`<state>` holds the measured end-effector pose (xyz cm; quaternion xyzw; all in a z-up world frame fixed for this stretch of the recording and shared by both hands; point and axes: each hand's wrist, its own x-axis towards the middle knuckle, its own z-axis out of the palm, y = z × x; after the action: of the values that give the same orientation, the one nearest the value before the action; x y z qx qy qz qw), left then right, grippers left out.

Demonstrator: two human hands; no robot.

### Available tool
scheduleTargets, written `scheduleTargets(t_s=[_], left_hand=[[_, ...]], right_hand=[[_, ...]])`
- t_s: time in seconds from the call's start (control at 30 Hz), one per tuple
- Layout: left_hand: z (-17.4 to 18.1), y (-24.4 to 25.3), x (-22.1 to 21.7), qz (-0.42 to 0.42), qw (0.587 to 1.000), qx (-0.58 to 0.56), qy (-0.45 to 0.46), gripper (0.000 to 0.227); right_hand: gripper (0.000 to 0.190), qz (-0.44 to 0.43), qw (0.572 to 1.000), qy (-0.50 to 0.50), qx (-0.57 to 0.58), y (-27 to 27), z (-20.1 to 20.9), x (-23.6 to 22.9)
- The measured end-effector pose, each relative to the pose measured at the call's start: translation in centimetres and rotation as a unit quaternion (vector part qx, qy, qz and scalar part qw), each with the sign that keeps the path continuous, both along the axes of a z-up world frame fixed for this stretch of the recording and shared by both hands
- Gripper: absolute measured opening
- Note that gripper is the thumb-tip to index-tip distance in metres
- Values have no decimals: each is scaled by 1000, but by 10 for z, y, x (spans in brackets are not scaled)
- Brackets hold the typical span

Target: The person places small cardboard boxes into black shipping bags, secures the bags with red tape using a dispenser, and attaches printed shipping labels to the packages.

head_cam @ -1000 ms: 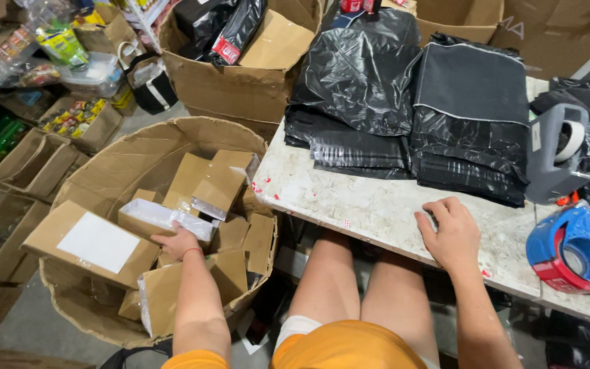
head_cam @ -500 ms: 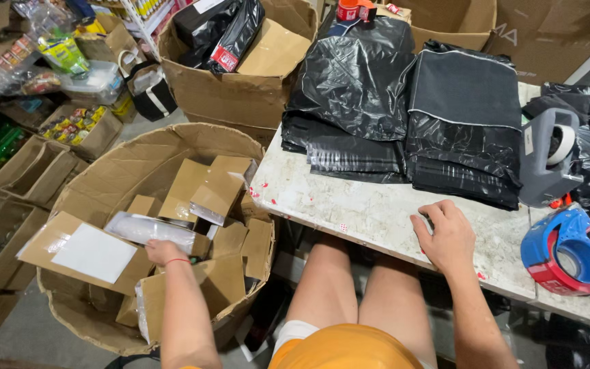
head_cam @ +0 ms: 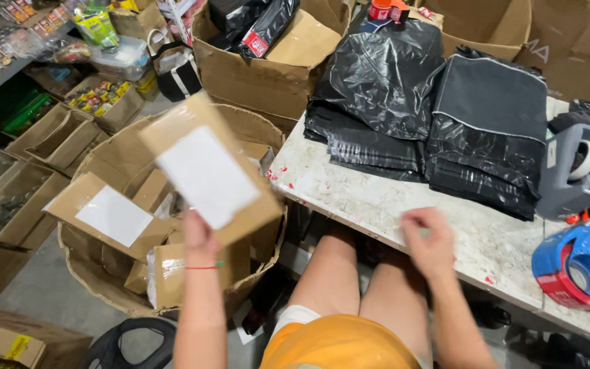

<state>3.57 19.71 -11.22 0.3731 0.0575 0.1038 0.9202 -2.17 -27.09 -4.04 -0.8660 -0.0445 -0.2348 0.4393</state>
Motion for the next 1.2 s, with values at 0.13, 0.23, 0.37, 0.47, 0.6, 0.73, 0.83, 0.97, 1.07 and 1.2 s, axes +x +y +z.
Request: scheduleTargets(t_s=[0.13,0.23,0.37,0.47,0.6,0.73,0.83,0.97,1.07,1.2], left_hand=[[52,-113,-22,-195,978,-22,-75,49],[87,-194,-33,-275,960,40,-30,51],[130,-234,-52,-197,979,50,-14,51],[148,-251,-55,-151,944,227,-187,52],[164,-274,-64,40,879,437,-187,50],[169,-277,-64,113,855,471,-186,40],[163,-269,-55,59,839,515,-166,33],[146,-258,-44,-103,901,419,-48,16],[131,-254,-29,-199,938,262,-106,11],[136,-251,-19,-258,952,158,-53,14]], right_hand=[[102,287,881,161,339,52,26,-27],[94,200,935,102,273,65,36,-38],[93,125,927,113,334,40,38,-47],[93,93,947,51,302,31,37,-52],[95,27,970,-16,242,38,42,-60],[96,9,967,-26,254,43,47,-63],[100,43,962,-58,264,44,43,-65],[96,48,970,-70,226,41,35,-61],[102,39,976,40,210,36,38,-61],[107,94,980,15,174,41,46,-62]])
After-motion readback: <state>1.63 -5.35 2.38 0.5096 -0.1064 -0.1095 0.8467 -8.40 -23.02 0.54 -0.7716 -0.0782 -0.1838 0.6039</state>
